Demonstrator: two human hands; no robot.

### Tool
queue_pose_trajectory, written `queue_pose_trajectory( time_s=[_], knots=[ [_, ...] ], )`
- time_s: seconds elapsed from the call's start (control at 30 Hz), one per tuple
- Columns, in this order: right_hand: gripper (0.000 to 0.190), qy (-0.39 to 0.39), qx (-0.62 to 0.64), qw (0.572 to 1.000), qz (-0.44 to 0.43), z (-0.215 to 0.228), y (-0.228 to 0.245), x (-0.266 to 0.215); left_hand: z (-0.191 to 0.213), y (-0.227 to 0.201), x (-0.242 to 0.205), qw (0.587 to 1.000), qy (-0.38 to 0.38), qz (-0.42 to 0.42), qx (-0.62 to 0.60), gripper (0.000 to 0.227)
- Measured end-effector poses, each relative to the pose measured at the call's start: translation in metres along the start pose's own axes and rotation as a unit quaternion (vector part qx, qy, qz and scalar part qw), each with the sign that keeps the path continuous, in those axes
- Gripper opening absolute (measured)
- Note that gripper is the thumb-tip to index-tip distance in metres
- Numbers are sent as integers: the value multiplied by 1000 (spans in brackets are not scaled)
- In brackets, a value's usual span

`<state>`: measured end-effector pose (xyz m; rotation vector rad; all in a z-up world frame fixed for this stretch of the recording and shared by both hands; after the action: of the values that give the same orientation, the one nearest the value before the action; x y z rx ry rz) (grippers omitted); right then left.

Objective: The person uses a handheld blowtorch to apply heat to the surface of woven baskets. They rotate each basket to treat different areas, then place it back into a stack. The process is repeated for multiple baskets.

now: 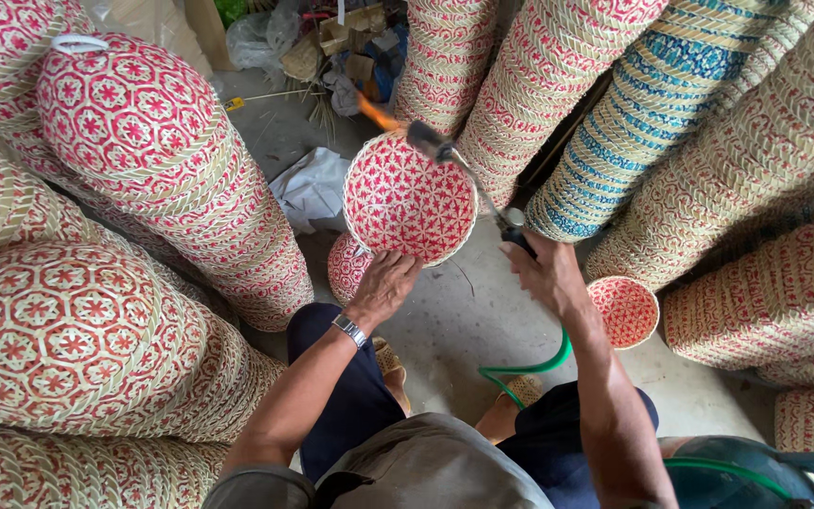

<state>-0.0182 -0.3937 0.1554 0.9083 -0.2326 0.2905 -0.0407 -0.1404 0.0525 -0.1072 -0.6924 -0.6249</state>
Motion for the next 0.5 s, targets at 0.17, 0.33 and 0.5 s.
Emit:
queue_pose_trajectory(
  time_s=[0.17, 0.33, 0.5],
  knots=[
    [53, -106, 6, 980, -167, -23, -42, -17, -14, -25, -4, 999, -25, 26, -39, 31],
    [58, -154, 53, 966, -201, -47, -59, -20, -26, -72, 3, 995, -17, 42, -85, 34],
    [47, -186, 18, 970, -156, -39, -77, -20, 5, -94, 19, 985, -67, 74, -142, 58]
  ],
)
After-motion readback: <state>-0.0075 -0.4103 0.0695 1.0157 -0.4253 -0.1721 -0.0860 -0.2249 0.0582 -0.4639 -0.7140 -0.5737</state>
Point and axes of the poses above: each hand's wrist, its own x-axis towards the middle knuckle, its own z-axis out of the back of the hand, y = z × x, the point moved 6 cm from there along x, towards the middle knuckle, and after that the axes turned 7 degrees about -y, right-handed, at the moved point
